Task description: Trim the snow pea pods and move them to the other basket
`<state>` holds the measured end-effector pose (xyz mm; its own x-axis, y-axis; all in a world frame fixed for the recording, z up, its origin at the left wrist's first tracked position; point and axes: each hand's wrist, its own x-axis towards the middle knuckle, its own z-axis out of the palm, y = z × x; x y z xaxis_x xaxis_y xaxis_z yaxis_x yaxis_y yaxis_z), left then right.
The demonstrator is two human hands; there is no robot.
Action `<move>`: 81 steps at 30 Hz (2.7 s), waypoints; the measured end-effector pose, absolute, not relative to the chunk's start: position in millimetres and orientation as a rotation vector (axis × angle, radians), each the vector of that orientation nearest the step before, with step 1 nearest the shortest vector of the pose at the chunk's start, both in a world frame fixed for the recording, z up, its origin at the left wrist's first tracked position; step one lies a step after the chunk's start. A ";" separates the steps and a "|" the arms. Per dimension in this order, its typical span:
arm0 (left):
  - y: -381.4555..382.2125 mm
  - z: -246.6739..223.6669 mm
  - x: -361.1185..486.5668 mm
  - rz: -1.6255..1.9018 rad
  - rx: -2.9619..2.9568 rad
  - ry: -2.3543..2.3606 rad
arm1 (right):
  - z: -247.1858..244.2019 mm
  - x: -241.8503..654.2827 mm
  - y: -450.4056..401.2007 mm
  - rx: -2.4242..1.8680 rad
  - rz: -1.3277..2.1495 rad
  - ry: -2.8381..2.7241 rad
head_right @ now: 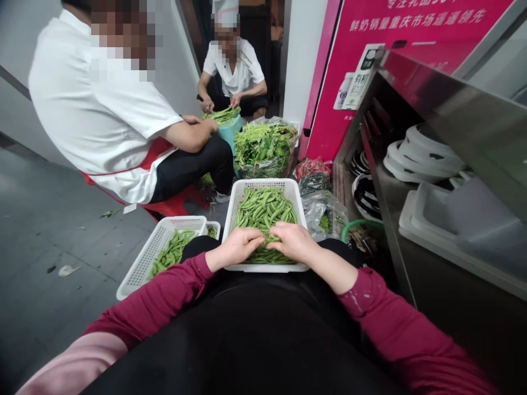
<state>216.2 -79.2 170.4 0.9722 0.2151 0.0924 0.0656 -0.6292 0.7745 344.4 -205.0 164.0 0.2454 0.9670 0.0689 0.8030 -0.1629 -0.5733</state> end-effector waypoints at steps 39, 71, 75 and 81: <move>-78.8 95.6 203.1 -0.135 1.811 0.688 | 63.7 342.6 -175.3 -2.724 0.798 -1.266; -55.1 132.6 207.9 0.460 2.286 0.713 | 138.7 335.8 -234.5 -1.181 1.543 -0.435; -70.9 142.6 204.3 0.422 2.619 0.281 | 133.2 337.0 -237.0 -1.106 1.610 -0.352; -95.2 157.7 201.4 0.063 2.999 -0.065 | 125.3 344.6 -244.2 -0.964 1.766 -0.279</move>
